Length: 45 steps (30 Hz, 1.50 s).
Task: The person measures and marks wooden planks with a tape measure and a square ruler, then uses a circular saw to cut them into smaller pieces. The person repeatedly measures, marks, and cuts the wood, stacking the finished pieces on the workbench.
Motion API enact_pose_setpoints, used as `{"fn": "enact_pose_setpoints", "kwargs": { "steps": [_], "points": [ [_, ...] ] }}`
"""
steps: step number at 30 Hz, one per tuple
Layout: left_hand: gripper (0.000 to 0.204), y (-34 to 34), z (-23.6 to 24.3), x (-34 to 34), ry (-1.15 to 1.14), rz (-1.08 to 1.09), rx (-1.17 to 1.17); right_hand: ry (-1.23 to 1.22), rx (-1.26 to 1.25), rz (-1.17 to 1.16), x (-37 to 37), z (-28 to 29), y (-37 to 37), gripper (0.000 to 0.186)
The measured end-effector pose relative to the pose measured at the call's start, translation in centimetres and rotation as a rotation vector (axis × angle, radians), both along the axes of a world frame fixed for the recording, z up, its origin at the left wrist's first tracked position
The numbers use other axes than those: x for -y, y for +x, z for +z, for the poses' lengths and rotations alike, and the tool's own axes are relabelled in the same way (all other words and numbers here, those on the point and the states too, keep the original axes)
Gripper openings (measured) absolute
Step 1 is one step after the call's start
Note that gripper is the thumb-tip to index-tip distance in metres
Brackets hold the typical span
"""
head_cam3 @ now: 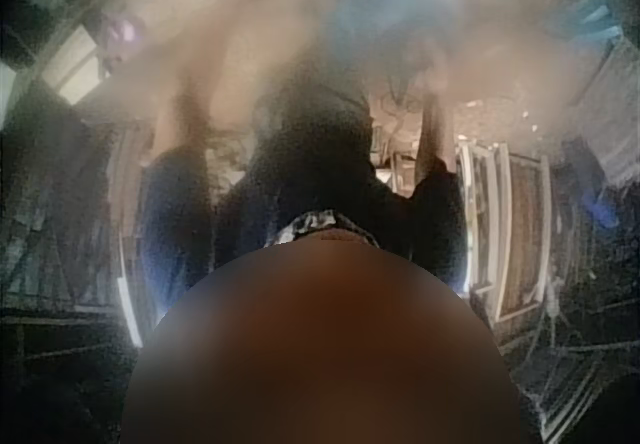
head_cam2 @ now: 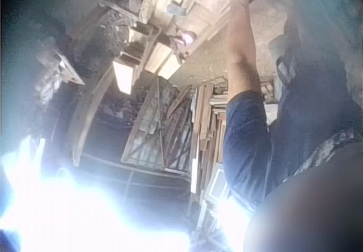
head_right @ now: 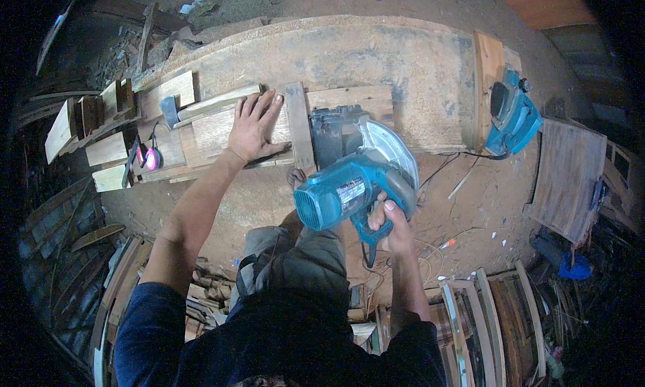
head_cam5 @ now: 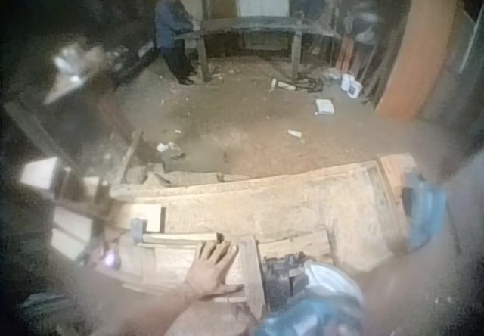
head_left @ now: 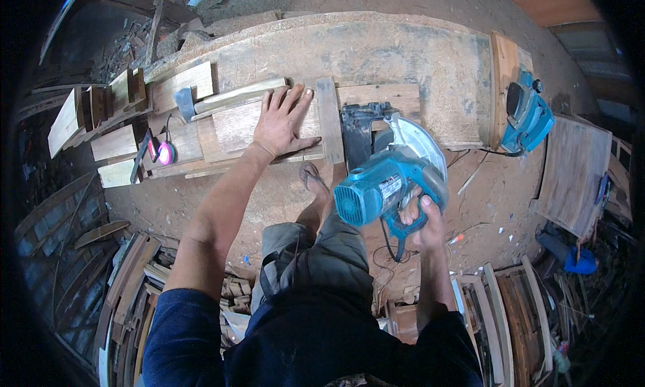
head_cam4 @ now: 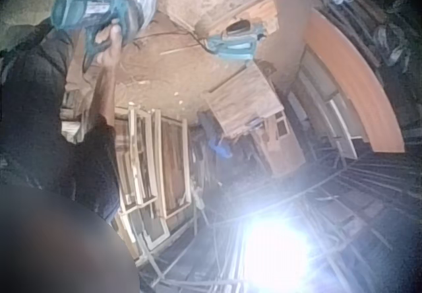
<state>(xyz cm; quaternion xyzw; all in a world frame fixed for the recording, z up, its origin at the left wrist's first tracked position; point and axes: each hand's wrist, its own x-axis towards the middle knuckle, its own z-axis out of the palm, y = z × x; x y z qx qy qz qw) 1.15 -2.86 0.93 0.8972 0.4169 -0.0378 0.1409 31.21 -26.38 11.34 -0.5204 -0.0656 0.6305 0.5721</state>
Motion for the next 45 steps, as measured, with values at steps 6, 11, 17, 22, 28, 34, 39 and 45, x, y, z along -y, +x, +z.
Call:
{"fn": "enact_pose_setpoints", "kwargs": {
  "steps": [6, 11, 17, 22, 28, 34, 39, 45],
  "points": [
    [0.109, 0.0, 0.2, 0.1, -0.012, -0.001, 0.009, -0.006, -0.032, -0.002, -0.4, -0.4, 0.2, 0.034],
    [0.11, 0.0, 0.2, -0.1, -0.043, -0.004, -0.014, 0.001, -0.051, -0.006, -1.1, -0.4, 0.3, 0.033],
    [0.11, -0.1, 0.2, -0.2, -0.048, 0.0, 0.024, 0.022, -0.033, 0.053, -1.9, -0.4, 0.6, 0.026],
    [0.11, -0.2, -0.2, -0.2, -0.042, 0.0, 0.046, 0.028, -0.016, 0.072, -2.6, -0.3, 0.6, 0.026],
    [0.109, -0.2, -0.1, -0.3, -0.059, 0.006, 0.043, 0.032, -0.026, 0.077, -3.9, 0.3, 0.5, 0.027],
    [0.107, -0.3, 0.0, -0.4, -0.07, -0.009, -0.001, 0.07, -0.077, 0.08, -5.0, -0.4, 0.8, 0.026],
    [0.105, -0.4, 0.1, -0.4, -0.077, -0.004, 0.016, 0.104, -0.04, 0.079, -6.0, -0.4, 0.8, 0.027],
    [0.105, -0.4, 0.4, -0.5, -0.066, -0.011, 0.03, 0.142, -0.029, 0.097, -7.4, -0.6, 1.0, 0.03]
  ]
}}
